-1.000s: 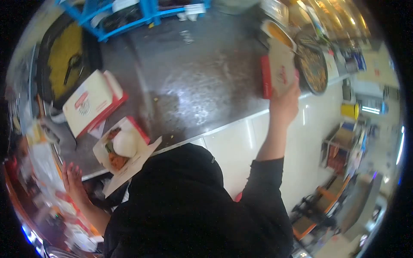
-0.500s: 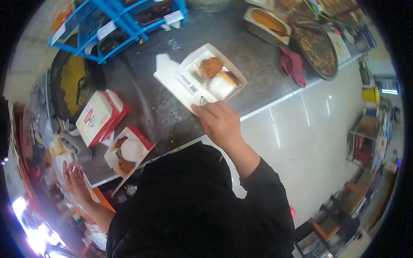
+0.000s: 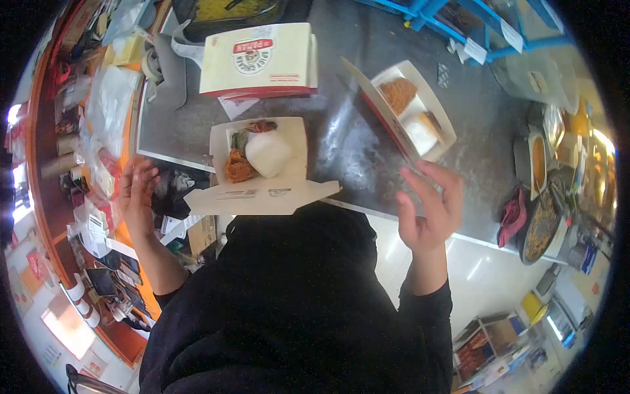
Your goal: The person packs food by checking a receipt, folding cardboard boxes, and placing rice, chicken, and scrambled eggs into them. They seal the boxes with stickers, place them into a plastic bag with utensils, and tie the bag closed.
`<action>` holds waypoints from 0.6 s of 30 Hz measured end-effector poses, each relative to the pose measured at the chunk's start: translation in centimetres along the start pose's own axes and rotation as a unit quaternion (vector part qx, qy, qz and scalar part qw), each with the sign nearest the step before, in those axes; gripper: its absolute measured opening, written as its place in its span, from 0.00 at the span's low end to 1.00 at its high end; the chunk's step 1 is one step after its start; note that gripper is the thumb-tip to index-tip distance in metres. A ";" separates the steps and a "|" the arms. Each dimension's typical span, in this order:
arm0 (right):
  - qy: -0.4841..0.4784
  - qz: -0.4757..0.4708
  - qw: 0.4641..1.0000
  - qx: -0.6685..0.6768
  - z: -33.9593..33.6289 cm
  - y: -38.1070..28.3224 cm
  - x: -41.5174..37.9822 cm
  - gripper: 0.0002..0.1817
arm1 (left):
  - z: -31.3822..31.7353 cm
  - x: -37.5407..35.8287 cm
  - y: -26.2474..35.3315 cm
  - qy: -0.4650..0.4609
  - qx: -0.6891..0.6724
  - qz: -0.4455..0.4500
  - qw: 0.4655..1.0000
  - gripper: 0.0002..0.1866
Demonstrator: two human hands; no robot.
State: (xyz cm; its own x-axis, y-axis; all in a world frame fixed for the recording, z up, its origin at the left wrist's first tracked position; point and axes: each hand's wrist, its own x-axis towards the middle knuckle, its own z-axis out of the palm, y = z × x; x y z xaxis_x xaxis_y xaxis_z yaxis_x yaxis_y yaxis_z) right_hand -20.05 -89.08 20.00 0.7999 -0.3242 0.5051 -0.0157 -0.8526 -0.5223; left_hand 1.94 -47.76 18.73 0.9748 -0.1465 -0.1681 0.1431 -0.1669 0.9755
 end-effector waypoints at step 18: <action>-0.437 0.032 0.861 -0.259 17.4 -4.6 18.1 0.60 | 1.0 -0.7 1.0 -0.185 -0.099 0.054 0.976 0.31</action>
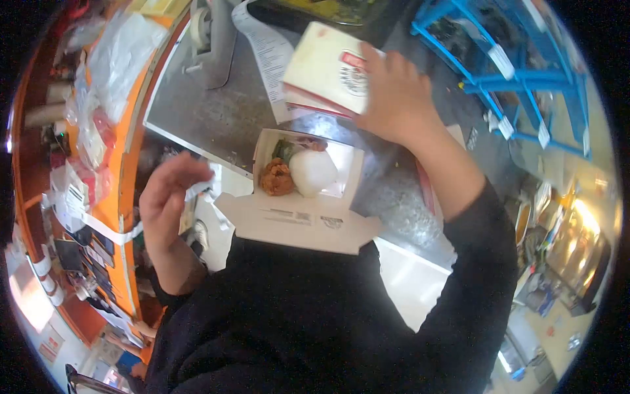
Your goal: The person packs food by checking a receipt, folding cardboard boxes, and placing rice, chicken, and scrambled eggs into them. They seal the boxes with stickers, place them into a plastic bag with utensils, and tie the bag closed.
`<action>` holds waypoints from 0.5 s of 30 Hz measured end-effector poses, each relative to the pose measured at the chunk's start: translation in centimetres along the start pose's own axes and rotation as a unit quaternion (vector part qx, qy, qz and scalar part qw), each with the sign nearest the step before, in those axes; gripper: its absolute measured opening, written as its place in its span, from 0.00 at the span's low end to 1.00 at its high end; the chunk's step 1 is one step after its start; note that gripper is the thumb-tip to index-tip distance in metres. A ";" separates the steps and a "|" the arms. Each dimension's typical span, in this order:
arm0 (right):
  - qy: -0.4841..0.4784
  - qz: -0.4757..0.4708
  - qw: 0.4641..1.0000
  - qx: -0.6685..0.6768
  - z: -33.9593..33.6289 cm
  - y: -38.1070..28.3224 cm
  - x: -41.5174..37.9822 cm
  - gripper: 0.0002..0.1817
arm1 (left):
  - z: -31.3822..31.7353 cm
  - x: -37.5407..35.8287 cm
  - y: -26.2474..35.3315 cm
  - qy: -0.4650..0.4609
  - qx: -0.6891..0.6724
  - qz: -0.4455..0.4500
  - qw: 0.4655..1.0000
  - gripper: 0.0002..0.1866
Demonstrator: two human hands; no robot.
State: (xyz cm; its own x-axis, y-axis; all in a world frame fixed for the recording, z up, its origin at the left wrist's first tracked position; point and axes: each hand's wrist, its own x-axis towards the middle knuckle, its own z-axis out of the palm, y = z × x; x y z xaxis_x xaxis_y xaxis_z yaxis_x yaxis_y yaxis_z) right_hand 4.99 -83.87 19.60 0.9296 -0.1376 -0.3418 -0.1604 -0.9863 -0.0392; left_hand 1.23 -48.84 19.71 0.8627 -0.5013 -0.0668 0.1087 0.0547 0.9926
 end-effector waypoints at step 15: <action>0.201 -0.185 0.947 0.170 -0.6 -1.8 -4.6 0.15 | -4.6 6.2 -0.7 -0.416 -0.255 0.271 0.829 0.10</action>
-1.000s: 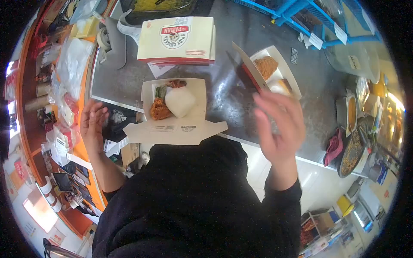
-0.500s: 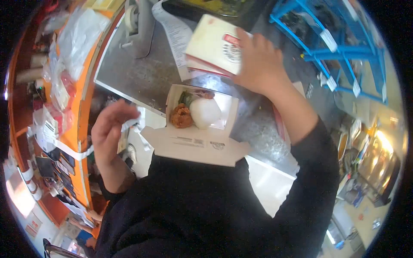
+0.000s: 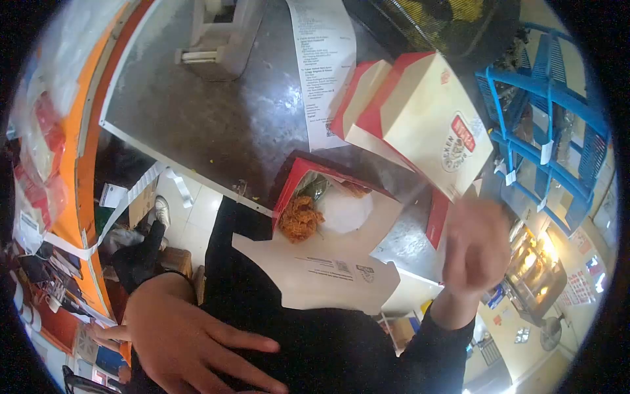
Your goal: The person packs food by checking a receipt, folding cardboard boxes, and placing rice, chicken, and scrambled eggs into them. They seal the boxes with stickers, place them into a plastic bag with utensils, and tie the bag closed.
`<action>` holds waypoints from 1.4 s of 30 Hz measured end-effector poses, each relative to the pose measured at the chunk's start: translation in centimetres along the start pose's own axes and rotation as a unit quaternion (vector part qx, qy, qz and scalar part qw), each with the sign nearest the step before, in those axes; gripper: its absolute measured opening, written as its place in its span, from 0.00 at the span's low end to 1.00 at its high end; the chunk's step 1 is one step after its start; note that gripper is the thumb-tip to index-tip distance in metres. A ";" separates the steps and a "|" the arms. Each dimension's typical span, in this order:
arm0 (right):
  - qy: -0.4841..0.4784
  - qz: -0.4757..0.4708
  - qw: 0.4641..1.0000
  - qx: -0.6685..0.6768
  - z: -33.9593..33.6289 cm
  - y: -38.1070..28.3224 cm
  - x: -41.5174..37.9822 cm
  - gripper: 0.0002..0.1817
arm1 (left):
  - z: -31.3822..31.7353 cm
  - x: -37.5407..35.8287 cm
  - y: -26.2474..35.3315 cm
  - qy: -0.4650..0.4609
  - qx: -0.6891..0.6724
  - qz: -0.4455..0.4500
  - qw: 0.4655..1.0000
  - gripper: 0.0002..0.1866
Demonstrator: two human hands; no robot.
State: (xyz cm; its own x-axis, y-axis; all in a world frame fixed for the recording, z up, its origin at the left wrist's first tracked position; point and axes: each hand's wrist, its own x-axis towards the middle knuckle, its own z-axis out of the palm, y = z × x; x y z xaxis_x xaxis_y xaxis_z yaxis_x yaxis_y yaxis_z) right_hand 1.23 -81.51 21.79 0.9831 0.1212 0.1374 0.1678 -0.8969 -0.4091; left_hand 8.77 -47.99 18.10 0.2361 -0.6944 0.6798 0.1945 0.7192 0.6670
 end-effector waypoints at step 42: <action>0.161 0.408 0.898 -0.024 -6.0 3.3 -17.7 0.13 | 5.3 -0.5 -3.2 -0.011 0.530 -0.407 0.744 0.24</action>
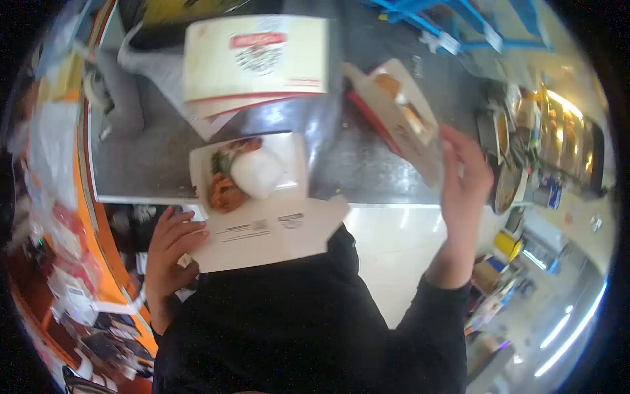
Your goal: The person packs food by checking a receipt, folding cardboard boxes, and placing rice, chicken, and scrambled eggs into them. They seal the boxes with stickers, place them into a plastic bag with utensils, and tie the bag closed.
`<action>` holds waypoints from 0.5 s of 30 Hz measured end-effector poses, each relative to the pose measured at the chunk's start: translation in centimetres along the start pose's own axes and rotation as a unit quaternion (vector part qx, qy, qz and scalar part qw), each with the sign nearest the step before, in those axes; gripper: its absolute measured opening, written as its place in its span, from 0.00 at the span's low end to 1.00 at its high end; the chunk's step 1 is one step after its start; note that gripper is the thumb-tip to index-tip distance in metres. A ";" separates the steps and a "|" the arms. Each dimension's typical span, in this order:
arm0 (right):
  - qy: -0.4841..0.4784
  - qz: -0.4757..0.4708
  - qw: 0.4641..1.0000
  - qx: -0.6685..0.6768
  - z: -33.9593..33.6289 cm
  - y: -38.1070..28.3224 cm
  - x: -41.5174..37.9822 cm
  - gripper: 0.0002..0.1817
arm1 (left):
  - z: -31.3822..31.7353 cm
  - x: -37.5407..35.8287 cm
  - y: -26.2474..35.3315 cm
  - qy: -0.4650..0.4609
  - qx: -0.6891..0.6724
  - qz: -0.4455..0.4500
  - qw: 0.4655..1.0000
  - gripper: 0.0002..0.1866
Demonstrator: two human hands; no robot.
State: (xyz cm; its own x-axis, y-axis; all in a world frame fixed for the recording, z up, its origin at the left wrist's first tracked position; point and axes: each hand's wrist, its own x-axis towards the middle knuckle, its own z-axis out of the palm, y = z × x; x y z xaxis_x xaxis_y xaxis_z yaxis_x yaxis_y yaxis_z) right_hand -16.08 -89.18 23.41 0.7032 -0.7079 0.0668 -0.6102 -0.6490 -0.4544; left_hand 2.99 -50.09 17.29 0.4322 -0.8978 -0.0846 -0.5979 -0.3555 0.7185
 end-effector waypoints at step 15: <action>-0.158 0.064 0.978 0.116 3.6 9.7 -0.5 0.11 | 0.6 5.9 -0.1 0.041 0.177 0.072 0.981 0.23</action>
State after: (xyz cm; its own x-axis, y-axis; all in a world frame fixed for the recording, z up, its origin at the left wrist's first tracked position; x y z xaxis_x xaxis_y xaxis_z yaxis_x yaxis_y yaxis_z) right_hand -21.01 -94.09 15.74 0.7272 -0.6330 -0.2655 -0.6265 -0.4540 -0.6335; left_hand 5.14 -55.50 16.33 0.3700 -0.9266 0.0669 -0.8478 -0.3073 0.4322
